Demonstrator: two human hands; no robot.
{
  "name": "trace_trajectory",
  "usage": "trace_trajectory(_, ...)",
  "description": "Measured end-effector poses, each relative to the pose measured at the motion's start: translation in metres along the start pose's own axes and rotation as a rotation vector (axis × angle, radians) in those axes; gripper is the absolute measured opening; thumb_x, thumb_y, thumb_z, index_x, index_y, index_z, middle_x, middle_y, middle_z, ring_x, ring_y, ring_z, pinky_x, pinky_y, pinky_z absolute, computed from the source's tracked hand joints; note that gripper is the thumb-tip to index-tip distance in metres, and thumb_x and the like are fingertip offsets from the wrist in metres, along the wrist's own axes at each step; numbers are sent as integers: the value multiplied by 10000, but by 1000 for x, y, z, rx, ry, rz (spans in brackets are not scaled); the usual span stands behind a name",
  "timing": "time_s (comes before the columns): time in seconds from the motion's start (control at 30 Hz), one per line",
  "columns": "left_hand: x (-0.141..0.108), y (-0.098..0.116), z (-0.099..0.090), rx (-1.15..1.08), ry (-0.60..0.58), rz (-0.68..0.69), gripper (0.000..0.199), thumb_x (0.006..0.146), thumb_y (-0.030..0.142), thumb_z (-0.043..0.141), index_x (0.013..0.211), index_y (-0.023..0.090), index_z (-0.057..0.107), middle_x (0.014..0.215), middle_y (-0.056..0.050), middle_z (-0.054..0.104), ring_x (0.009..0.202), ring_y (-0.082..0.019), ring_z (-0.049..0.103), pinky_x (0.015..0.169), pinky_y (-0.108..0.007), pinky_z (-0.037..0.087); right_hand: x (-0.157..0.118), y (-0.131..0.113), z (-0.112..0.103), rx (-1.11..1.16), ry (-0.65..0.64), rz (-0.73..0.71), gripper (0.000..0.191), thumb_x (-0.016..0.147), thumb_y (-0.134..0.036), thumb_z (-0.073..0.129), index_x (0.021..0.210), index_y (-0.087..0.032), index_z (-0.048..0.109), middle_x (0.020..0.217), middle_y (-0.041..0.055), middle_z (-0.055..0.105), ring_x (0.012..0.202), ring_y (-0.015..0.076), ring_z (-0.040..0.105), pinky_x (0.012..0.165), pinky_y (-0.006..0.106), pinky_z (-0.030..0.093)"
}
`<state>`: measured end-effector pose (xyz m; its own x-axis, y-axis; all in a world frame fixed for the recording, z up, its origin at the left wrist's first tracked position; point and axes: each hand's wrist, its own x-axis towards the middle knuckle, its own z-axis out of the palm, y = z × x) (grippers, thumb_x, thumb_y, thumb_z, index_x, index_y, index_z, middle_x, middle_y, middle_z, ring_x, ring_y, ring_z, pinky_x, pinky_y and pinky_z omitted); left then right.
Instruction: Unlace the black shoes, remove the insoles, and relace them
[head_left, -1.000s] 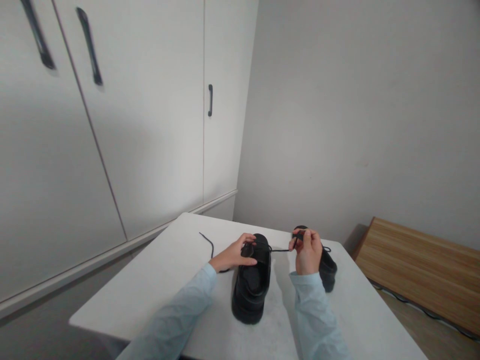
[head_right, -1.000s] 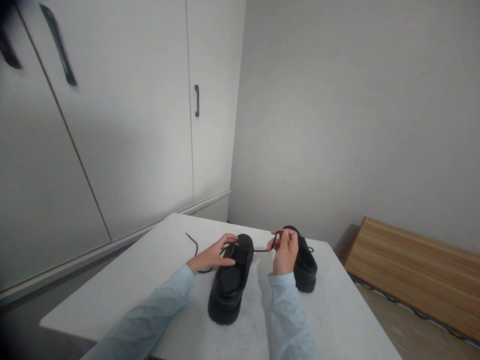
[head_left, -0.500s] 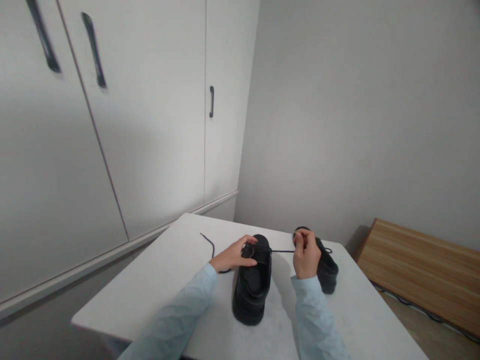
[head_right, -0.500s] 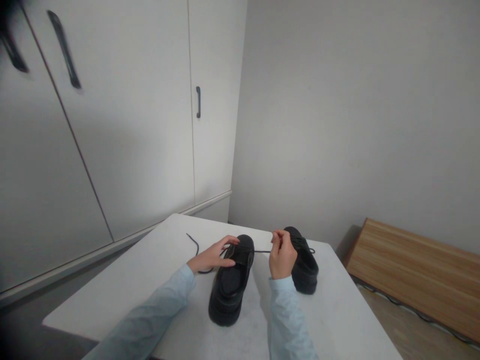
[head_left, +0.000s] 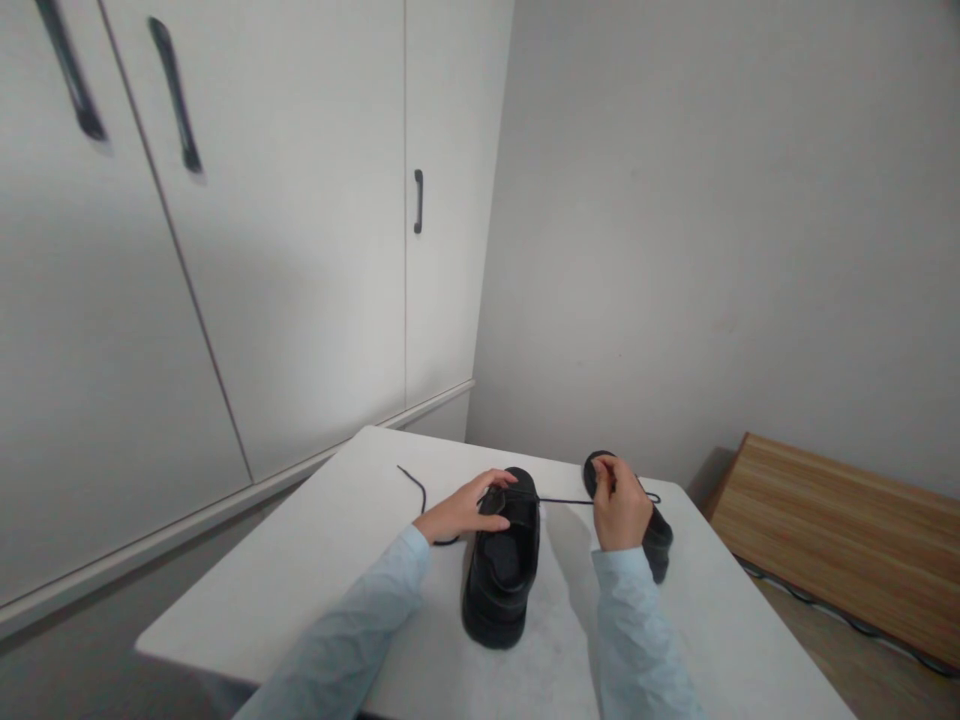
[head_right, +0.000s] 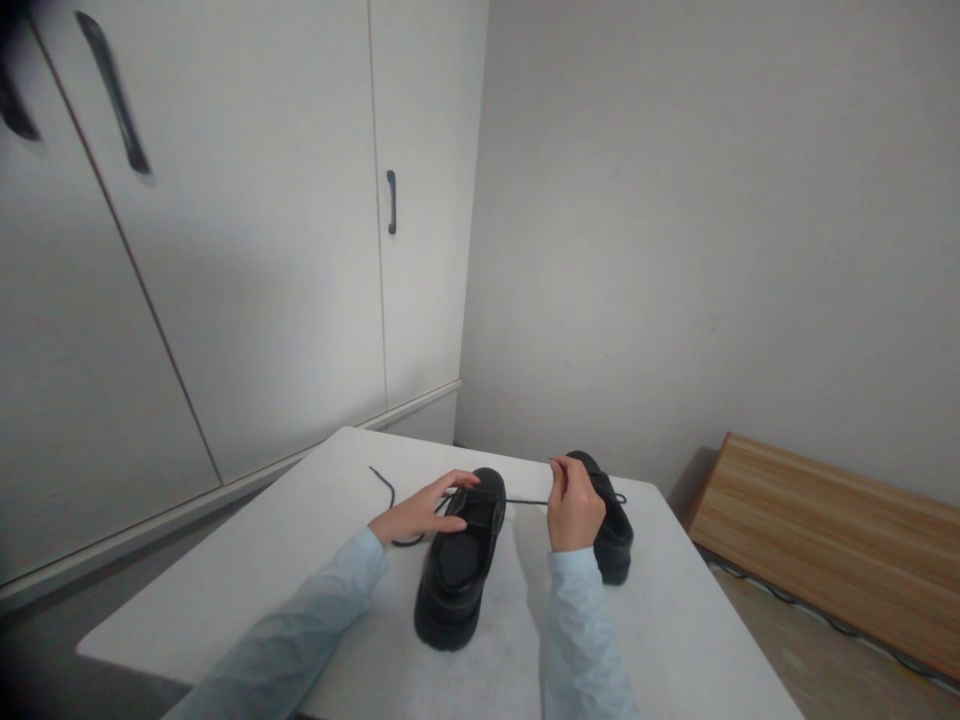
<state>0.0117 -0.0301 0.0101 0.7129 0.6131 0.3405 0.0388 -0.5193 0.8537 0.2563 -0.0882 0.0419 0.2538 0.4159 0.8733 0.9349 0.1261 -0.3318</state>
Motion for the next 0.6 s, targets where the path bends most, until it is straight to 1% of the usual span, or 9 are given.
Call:
trace_trajectory(0.07, 0, 2, 1, 20, -4, 1, 620, 724, 340, 698, 1275, 225, 437, 1268, -85, 484, 1196, -220, 440, 1047, -394, 294, -1, -3, 0, -8, -40, -26, 348, 929, -399, 377, 864, -179, 639, 824, 74, 687, 697, 172, 611, 624, 247, 395)
trace_trajectory(0.13, 0, 6, 2, 51, 14, 11, 581, 753, 357, 668, 1275, 230, 447, 1268, -85, 485, 1191, -221, 443, 1042, -391, 308, -1, -6, 1, -27, -99, -57, 336, 930, -388, 379, 855, -190, 641, 837, 64, 688, 695, 168, 610, 602, 247, 379)
trace_trajectory(0.3, 5, 15, 12, 151, 103, 123, 378, 879, 380, 494, 1230, 246, 534, 1220, -76, 498, 1194, -208, 431, 1068, -363, 281, -4, -9, 5, -47, -268, -100, 301, 923, -379, 405, 849, -207, 640, 830, 38, 695, 708, 164, 629, 571, 242, 358)
trace_trajectory(0.4, 9, 17, 20, 215, 94, 143, 342, 906, 381, 437, 1194, 271, 584, 1215, -70, 483, 1192, -211, 424, 1070, -358, 275, -7, -8, 8, -31, -334, -62, 287, 911, -409, 424, 859, -213, 628, 788, 26, 698, 670, 165, 636, 560, 240, 353)
trace_trajectory(0.5, 12, 17, 27, 302, 79, 159, 319, 907, 381, 434, 1158, 302, 616, 1199, -57, 490, 1166, -206, 425, 1058, -361, 278, -8, -8, 10, 7, -389, -19, 301, 901, -444, 424, 828, -213, 602, 735, 16, 693, 613, 161, 627, 540, 237, 343)
trace_trajectory(0.6, 11, 18, 29, 398, 110, 169, 291, 901, 383, 448, 1087, 308, 660, 1140, -54, 523, 1120, -204, 434, 1031, -369, 292, -7, -9, 11, 84, -436, 23, 321, 884, -480, 433, 779, -213, 576, 706, 8, 687, 570, 150, 603, 542, 231, 348)
